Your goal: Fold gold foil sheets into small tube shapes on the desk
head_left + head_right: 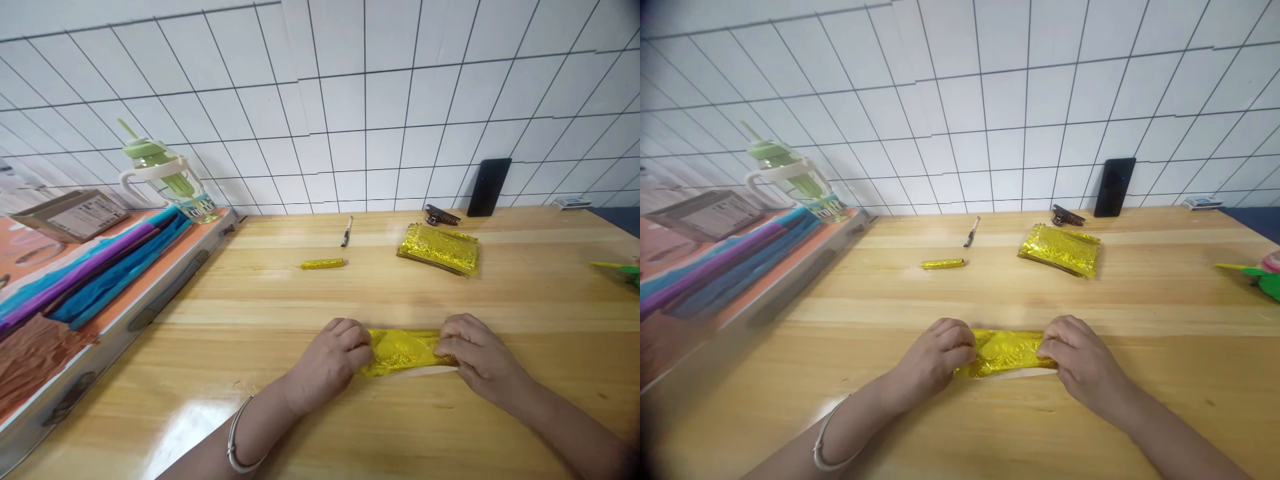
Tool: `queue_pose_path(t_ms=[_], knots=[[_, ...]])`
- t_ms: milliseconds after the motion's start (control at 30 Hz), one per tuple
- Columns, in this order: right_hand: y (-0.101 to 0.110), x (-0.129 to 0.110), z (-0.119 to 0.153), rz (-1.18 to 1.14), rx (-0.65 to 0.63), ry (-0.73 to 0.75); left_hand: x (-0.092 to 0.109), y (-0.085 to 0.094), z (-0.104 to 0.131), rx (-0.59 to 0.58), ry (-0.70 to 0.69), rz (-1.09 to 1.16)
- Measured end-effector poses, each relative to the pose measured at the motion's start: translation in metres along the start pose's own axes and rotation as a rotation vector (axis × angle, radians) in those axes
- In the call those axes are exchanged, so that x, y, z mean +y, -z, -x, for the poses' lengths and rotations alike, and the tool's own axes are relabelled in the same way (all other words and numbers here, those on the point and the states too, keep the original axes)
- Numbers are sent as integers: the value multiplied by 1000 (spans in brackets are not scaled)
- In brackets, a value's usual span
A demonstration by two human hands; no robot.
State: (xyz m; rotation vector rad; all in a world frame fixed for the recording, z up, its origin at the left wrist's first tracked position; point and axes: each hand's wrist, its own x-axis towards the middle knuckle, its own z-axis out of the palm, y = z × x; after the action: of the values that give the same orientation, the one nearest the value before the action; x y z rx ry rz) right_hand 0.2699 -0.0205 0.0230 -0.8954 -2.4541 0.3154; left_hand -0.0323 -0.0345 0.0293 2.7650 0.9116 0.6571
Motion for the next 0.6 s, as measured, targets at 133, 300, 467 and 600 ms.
queue_pose_path(t_ms=[133,300,467,600], knots=[[-1,6,-3,-11,-171,53,5,11,-3,-251,-35,14],[3,3,-5,-13,-307,43,8,24,-3,-321,-28,171],[4,2,-5,2,-293,71,12,22,-4,-203,-11,255],[4,-1,-4,68,-291,61,18,11,-6,-252,30,156]])
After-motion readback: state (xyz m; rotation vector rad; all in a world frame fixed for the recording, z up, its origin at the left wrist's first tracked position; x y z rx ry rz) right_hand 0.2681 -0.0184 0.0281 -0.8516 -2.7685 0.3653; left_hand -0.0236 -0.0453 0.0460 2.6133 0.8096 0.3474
